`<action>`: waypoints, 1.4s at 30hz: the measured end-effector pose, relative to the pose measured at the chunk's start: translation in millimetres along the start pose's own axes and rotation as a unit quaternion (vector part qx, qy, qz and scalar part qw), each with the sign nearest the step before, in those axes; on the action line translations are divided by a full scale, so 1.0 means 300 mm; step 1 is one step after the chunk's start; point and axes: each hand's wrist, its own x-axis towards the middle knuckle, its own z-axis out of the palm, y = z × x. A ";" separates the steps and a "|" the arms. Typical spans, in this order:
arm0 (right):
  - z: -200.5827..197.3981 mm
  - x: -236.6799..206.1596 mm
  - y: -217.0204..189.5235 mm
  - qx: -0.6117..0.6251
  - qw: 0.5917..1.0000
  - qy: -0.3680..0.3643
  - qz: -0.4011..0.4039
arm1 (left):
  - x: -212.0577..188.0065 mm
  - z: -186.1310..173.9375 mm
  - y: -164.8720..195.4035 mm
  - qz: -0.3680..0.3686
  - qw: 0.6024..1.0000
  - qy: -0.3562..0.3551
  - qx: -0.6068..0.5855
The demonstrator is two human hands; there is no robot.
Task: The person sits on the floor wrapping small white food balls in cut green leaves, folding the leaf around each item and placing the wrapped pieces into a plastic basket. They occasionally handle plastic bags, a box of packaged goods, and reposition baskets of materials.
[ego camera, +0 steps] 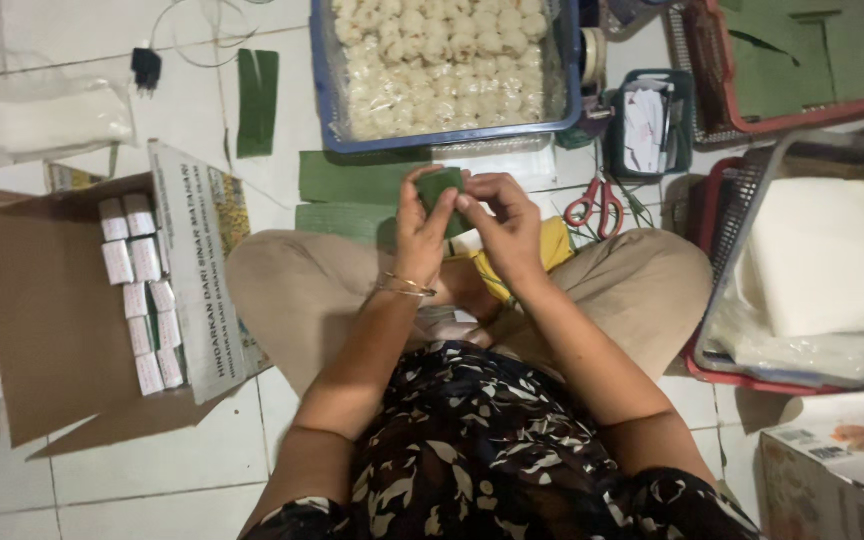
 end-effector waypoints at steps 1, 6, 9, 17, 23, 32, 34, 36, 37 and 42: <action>-0.010 -0.009 0.020 -0.036 0.999 0.001 -0.013 | -0.005 -0.010 -0.022 -0.030 0.999 -0.005 -0.024; -0.226 0.029 0.149 -0.221 0.962 -0.129 0.099 | -0.037 -0.081 -0.090 -0.113 0.992 -0.015 0.053; -0.485 0.198 0.214 -0.439 0.898 0.000 -0.040 | -0.052 -0.114 -0.088 -0.144 0.989 0.009 0.004; -0.907 0.431 0.276 -0.641 0.664 0.162 0.348 | -0.018 -0.048 -0.048 -0.256 0.957 0.023 -0.137; -0.919 0.450 0.299 -0.632 0.673 0.151 0.355 | 0.004 0.010 -0.039 -0.246 0.960 0.015 -0.136; -0.926 0.422 0.297 -0.685 0.656 0.116 0.296 | -0.003 0.018 -0.033 -0.266 0.952 0.026 -0.147; -0.910 0.414 0.317 -0.756 0.614 0.088 0.208 | -0.006 0.028 -0.032 -0.262 0.954 0.019 -0.147; -0.915 0.410 0.322 -0.746 0.622 0.090 0.220 | -0.009 0.027 -0.018 -0.259 0.955 0.017 -0.142; -0.922 0.409 0.320 -0.741 0.626 0.090 0.226 | -0.011 0.022 -0.007 -0.257 0.956 0.018 -0.139; -0.969 0.403 0.292 -0.702 0.680 0.155 0.144 | -0.013 -0.009 0.041 -0.250 0.960 0.027 -0.122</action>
